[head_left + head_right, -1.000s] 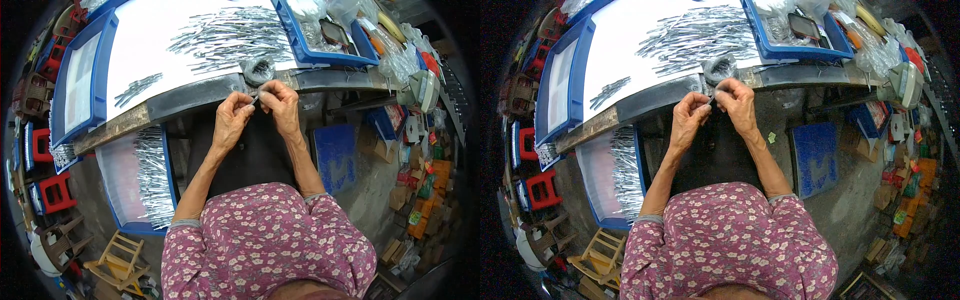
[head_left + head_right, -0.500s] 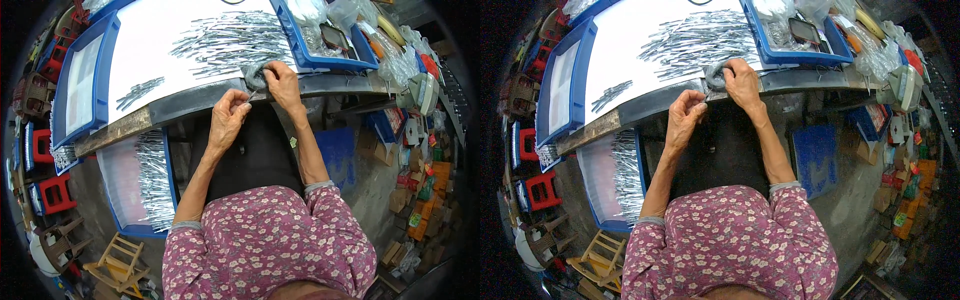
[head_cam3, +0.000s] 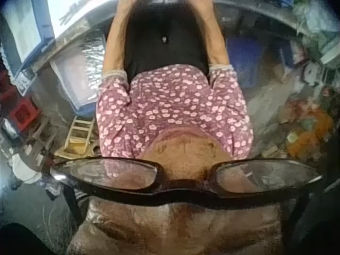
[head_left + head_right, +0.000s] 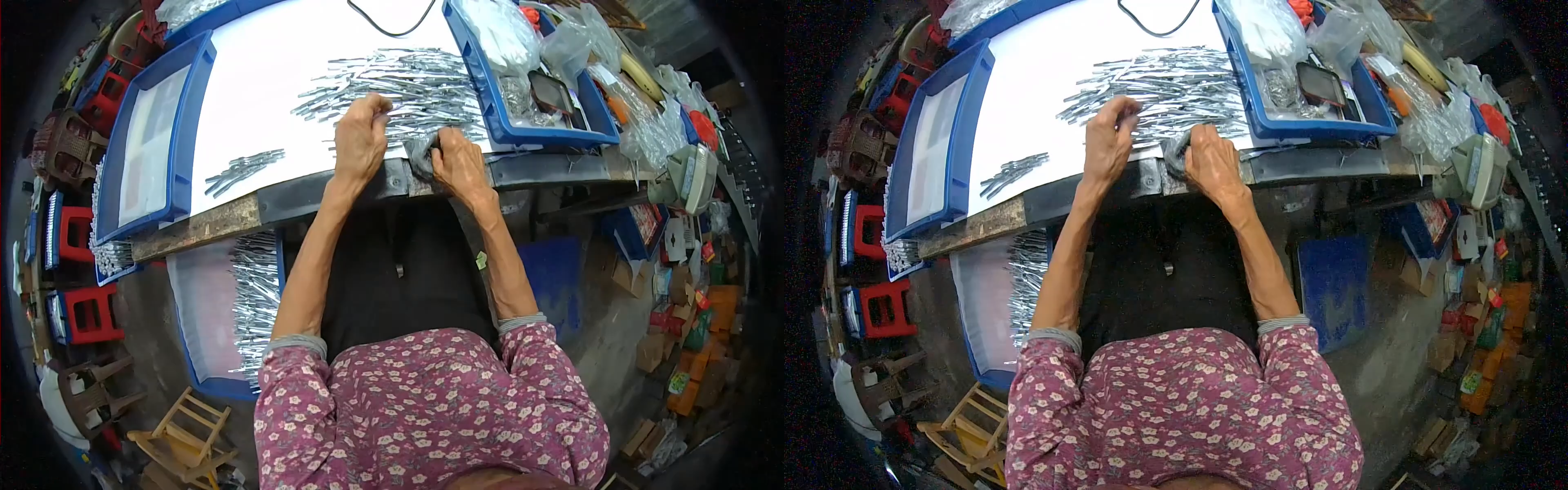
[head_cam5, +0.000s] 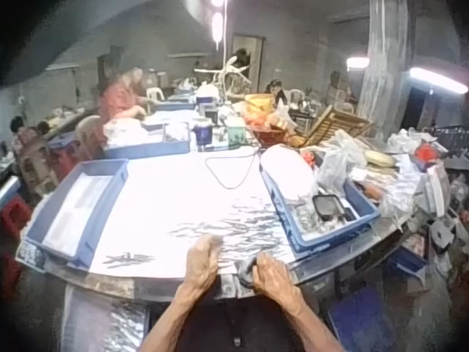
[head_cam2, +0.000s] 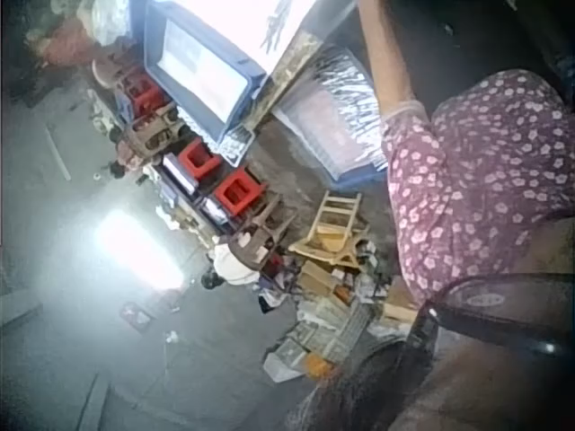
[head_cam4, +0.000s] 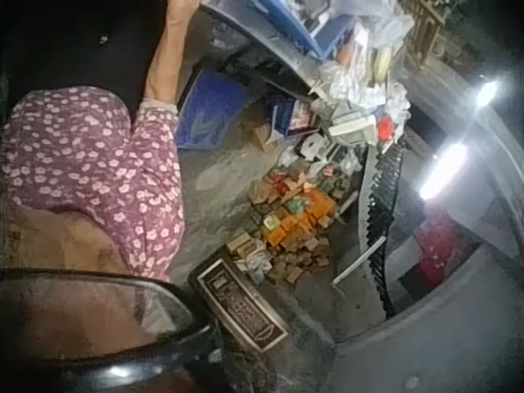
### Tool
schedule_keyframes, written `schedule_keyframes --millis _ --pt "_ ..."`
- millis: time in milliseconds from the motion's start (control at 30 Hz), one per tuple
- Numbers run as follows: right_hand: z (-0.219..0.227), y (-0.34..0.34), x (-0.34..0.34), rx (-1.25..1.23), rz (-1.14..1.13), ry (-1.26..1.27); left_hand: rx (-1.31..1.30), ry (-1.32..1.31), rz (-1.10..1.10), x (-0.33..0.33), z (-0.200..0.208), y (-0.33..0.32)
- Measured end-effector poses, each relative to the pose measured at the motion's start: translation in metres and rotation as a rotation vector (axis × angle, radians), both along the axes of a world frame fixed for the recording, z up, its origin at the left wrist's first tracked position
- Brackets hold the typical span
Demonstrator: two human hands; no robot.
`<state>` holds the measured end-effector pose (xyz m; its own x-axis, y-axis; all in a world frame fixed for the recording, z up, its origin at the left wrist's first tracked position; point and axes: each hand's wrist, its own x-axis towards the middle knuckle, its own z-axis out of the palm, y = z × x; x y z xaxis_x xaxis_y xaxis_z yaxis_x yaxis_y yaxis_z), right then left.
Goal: Sorting and cleaning small metal components at an industrial workbench.
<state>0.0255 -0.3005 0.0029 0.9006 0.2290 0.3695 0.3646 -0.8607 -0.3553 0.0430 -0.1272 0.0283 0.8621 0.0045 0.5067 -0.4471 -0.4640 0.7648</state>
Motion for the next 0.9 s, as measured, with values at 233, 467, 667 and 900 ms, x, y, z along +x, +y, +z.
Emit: schedule_keyframes --millis 233,467,667,900 --pt "-0.005 -0.002 -0.001 0.006 0.080 -0.100 0.396 -0.144 0.174 0.073 -0.001 -0.017" --pt "-0.002 0.002 -0.008 0.034 0.087 -0.071 0.617 -0.080 0.193 0.097 -0.014 -0.028" --pt "0.000 -0.003 -0.010 0.239 -0.027 0.003 0.398 -0.324 0.160 0.070 -0.018 -0.009" --pt "0.003 -0.009 -0.015 0.496 -0.019 0.119 0.378 -0.155 0.253 0.011 -0.026 0.085"
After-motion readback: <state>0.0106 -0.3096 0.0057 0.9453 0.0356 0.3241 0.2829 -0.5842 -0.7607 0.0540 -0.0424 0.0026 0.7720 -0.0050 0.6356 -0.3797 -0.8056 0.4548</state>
